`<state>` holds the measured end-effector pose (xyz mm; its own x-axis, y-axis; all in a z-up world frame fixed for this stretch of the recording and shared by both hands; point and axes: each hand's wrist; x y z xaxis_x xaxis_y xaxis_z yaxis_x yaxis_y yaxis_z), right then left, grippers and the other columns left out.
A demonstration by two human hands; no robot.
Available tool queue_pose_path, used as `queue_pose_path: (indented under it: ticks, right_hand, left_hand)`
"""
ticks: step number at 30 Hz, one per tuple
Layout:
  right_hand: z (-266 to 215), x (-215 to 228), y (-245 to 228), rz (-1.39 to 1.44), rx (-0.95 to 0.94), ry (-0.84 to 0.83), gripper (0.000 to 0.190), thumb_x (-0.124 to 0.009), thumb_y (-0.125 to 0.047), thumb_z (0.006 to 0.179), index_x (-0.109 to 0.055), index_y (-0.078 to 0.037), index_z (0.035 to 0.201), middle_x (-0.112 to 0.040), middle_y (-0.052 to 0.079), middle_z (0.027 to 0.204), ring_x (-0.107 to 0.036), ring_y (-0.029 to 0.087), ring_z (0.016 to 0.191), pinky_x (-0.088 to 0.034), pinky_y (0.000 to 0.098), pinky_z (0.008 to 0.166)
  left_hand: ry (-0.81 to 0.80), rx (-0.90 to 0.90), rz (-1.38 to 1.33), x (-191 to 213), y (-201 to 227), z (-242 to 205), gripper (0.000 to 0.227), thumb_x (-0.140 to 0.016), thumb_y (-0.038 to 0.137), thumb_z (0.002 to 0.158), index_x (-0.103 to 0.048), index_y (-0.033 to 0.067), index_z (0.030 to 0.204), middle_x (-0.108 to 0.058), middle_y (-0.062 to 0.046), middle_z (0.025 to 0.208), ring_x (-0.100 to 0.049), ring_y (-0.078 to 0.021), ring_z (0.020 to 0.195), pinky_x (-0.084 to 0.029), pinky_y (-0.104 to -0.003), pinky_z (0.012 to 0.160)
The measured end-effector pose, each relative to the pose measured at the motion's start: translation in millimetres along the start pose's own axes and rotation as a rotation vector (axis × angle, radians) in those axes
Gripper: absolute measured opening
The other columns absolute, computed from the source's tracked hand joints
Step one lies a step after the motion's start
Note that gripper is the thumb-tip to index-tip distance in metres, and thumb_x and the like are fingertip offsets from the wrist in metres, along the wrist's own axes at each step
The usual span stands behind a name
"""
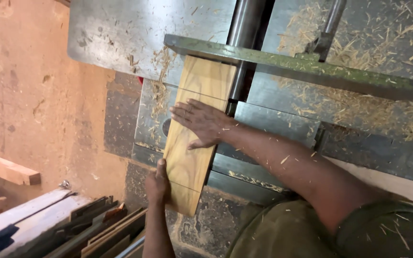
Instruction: Smooth wood surfaces and edges using an industrial jointer machine.
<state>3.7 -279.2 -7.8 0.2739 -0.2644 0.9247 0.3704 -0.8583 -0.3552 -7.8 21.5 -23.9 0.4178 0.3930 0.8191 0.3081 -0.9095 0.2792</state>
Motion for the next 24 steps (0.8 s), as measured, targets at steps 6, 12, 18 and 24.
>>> queue_pose_path:
  ticks: [6, 12, 18, 24]
  right_hand:
    - [7.1, 4.4, 1.3, -0.001, 0.006, -0.045, 0.113, -0.046, -0.082, 0.087, -0.009, -0.004, 0.161, -0.006, 0.014, 0.170, -0.005, 0.028, 0.157, -0.004, 0.0445, 0.128]
    - [12.7, 2.1, -1.6, -0.010, -0.010, -0.019, 0.112, -0.048, -0.080, 0.087, -0.011, -0.004, 0.160, -0.007, 0.014, 0.170, -0.005, 0.028, 0.157, -0.005, 0.0450, 0.127]
    - [17.6, 14.1, -13.9, -0.051, -0.025, 0.037, 0.110, -0.052, -0.075, 0.089, -0.013, -0.003, 0.162, -0.011, 0.012, 0.172, -0.008, 0.027, 0.159, -0.006, 0.0440, 0.130]
    - [-0.8, -23.0, -56.4, -0.014, -0.157, 0.061, 0.099, -0.047, -0.067, 0.095, -0.011, -0.003, 0.160, -0.007, 0.016, 0.170, -0.006, 0.029, 0.156, -0.002, 0.0472, 0.126]
  left_hand:
    - [-0.005, 0.027, -0.021, 3.4, 0.2, 11.7, 0.090, -0.047, 0.072, 0.094, -0.073, -0.0142, 0.086, -0.069, -0.038, 0.085, -0.069, -0.0481, 0.084, -0.049, -0.056, 0.083]
    - [-0.005, -0.026, 0.004, 5.4, -7.1, 20.3, 0.092, -0.045, 0.074, 0.095, -0.072, -0.0134, 0.098, -0.068, -0.041, 0.094, -0.067, -0.0529, 0.094, -0.049, -0.058, 0.086]
    - [0.003, -0.021, 0.023, 25.1, 3.5, 24.8, 0.093, -0.043, 0.075, 0.095, -0.071, -0.0117, 0.113, -0.067, -0.041, 0.111, -0.064, -0.0540, 0.110, -0.048, -0.056, 0.095]
    - [-0.072, 0.016, 0.073, 30.2, 0.7, -16.8, 0.087, -0.040, 0.074, 0.098, -0.068, -0.0034, 0.125, -0.064, -0.035, 0.125, -0.062, -0.0496, 0.119, -0.048, -0.056, 0.101]
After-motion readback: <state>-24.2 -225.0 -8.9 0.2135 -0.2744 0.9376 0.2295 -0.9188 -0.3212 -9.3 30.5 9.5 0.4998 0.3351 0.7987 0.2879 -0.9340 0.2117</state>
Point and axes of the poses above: each hand's wrist, its own z-axis towards the middle knuckle, its own x-axis out of the back of the hand, y = z × x
